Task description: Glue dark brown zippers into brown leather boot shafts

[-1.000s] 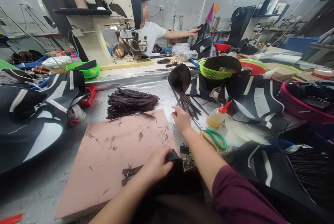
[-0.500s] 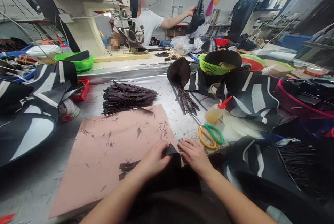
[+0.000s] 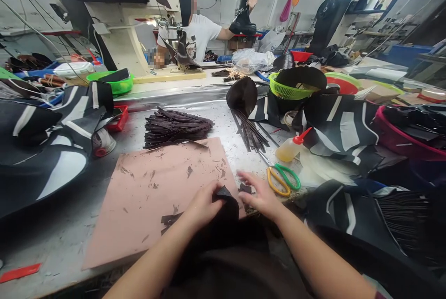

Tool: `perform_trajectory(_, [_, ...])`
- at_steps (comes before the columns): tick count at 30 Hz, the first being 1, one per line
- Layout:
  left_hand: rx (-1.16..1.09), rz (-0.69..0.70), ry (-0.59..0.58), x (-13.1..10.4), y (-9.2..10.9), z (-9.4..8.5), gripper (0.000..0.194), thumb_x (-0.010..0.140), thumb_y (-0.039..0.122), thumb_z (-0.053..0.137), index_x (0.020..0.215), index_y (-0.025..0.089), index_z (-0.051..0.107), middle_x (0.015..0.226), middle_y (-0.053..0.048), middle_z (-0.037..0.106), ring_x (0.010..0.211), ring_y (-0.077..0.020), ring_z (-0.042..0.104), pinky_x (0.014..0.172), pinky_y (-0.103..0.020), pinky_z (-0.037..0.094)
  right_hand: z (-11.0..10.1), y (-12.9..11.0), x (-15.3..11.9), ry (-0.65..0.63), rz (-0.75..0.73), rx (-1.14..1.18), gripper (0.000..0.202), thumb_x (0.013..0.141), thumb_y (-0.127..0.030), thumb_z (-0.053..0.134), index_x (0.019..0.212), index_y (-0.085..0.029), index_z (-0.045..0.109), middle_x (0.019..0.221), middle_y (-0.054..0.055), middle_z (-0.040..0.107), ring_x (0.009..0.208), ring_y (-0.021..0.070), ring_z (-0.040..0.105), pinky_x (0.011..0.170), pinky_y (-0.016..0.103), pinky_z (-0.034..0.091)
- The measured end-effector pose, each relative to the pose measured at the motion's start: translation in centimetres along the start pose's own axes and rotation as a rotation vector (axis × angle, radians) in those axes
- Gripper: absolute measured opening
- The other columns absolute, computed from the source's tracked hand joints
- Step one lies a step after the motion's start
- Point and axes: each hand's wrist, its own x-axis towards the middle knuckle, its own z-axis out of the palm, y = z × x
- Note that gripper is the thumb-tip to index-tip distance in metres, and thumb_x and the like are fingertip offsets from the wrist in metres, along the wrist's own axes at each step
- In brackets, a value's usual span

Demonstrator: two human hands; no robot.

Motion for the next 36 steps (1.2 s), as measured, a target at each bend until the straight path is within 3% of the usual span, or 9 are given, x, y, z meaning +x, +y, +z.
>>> perform_trajectory(4, [-0.015, 0.024, 0.021, -0.6, 0.3, 0.1, 0.020, 0.069, 0.014, 0.049, 0.088, 0.020, 0.050, 0.083, 0.001, 0.061, 0.078, -0.0146, 0.056, 0.073, -0.027, 0.042, 2.0, -3.0, -0.3, -0.161, 0.304, 0.536, 0.038, 0.061, -0.034, 0.069, 0.096, -0.019, 0.061, 0.082, 0.003, 0.063, 0.066, 0.0143, 0.058, 0.049, 0.023, 0.046])
perform_trajectory(6, [-0.031, 0.001, 0.016, -1.1, 0.5, 0.0, 0.023, 0.069, 0.014, 0.050, 0.090, 0.021, 0.047, 0.079, 0.002, 0.059, 0.075, -0.0141, 0.056, 0.071, -0.027, 0.042, 3.0, -3.6, -0.5, -0.103, 0.399, 0.729, 0.027, 0.063, -0.037, 0.067, 0.080, -0.017, 0.062, 0.069, 0.000, 0.060, 0.055, 0.0101, 0.053, 0.041, 0.019, 0.038])
perform_trajectory(11, [-0.142, -0.097, -0.021, -2.3, 0.5, -0.5, 0.037, 0.065, 0.019, 0.058, 0.096, 0.021, 0.037, 0.062, 0.008, 0.050, 0.060, -0.0114, 0.051, 0.060, -0.023, 0.040, 4.1, -4.2, -1.2, 0.065, 0.497, 1.043, 0.032, 0.062, -0.045, 0.067, 0.067, -0.015, 0.057, 0.052, -0.004, 0.052, 0.042, 0.0065, 0.043, 0.036, 0.016, 0.030])
perform_trajectory(17, [0.001, -0.018, -0.131, -4.8, 0.1, -2.0, 0.016, 0.068, 0.027, 0.058, 0.082, 0.018, 0.055, 0.079, 0.001, 0.060, 0.074, -0.0144, 0.055, 0.067, -0.025, 0.041, 3.8, -6.2, -2.8, -0.020, 0.340, 0.867, 0.029, 0.057, -0.038, 0.073, 0.071, -0.015, 0.062, 0.069, 0.001, 0.062, 0.062, 0.0128, 0.055, 0.054, 0.023, 0.043])
perform_trajectory(22, [0.279, -0.045, -0.224, -8.4, 0.9, -5.4, 0.018, 0.067, 0.023, 0.057, 0.083, 0.021, 0.062, 0.084, 0.002, 0.064, 0.080, -0.0169, 0.056, 0.072, -0.024, 0.040, 4.0, -7.8, -3.9, 0.139, 0.194, 0.863, 0.031, 0.059, -0.042, 0.071, 0.078, -0.020, 0.059, 0.073, -0.001, 0.062, 0.068, 0.0143, 0.056, 0.064, 0.028, 0.045])
perform_trajectory(25, [0.347, -0.074, -0.201, -10.7, 0.9, -7.3, 0.018, 0.068, 0.024, 0.053, 0.083, 0.021, 0.063, 0.083, 0.002, 0.065, 0.080, -0.0173, 0.056, 0.071, -0.024, 0.041, 5.0, -7.5, -4.2, -0.171, 0.165, 0.875, 0.049, 0.045, -0.038, 0.080, 0.087, -0.021, 0.060, 0.077, -0.001, 0.064, 0.078, 0.0177, 0.058, 0.073, 0.031, 0.045])
perform_trajectory(28, [0.390, -0.133, -0.162, -13.0, 0.2, -8.9, 0.020, 0.067, 0.026, 0.055, 0.084, 0.020, 0.064, 0.084, 0.002, 0.065, 0.082, -0.0189, 0.057, 0.071, -0.024, 0.042, 5.8, -7.5, -4.7, -0.481, 0.177, 0.707, 0.037, 0.055, -0.043, 0.073, 0.079, -0.017, 0.064, 0.074, 0.002, 0.065, 0.077, 0.0197, 0.059, 0.074, 0.034, 0.044])
perform_trajectory(32, [0.286, -0.171, -0.147, -16.8, 0.4, -11.4, 0.026, 0.067, 0.027, 0.056, 0.091, 0.022, 0.064, 0.093, 0.001, 0.065, 0.089, -0.0199, 0.056, 0.079, -0.025, 0.043, 4.4, -10.9, -5.9, -0.379, 0.105, 0.588, 0.029, 0.069, -0.043, 0.062, 0.075, -0.015, 0.066, 0.069, 0.002, 0.065, 0.071, 0.0188, 0.058, 0.069, 0.032, 0.045])
perform_trajectory(36, [0.212, -0.113, -0.050, -18.7, 3.6, -14.8, 0.022, 0.067, 0.035, 0.058, 0.085, 0.024, 0.066, 0.086, 0.002, 0.067, 0.083, -0.0210, 0.058, 0.077, -0.028, 0.045, 1.3, -16.7, -5.3, -0.298, -0.063, 0.479, 0.015, 0.069, -0.031, 0.062, 0.072, -0.017, 0.066, 0.067, 0.001, 0.064, 0.064, 0.0165, 0.057, 0.060, 0.028, 0.045])
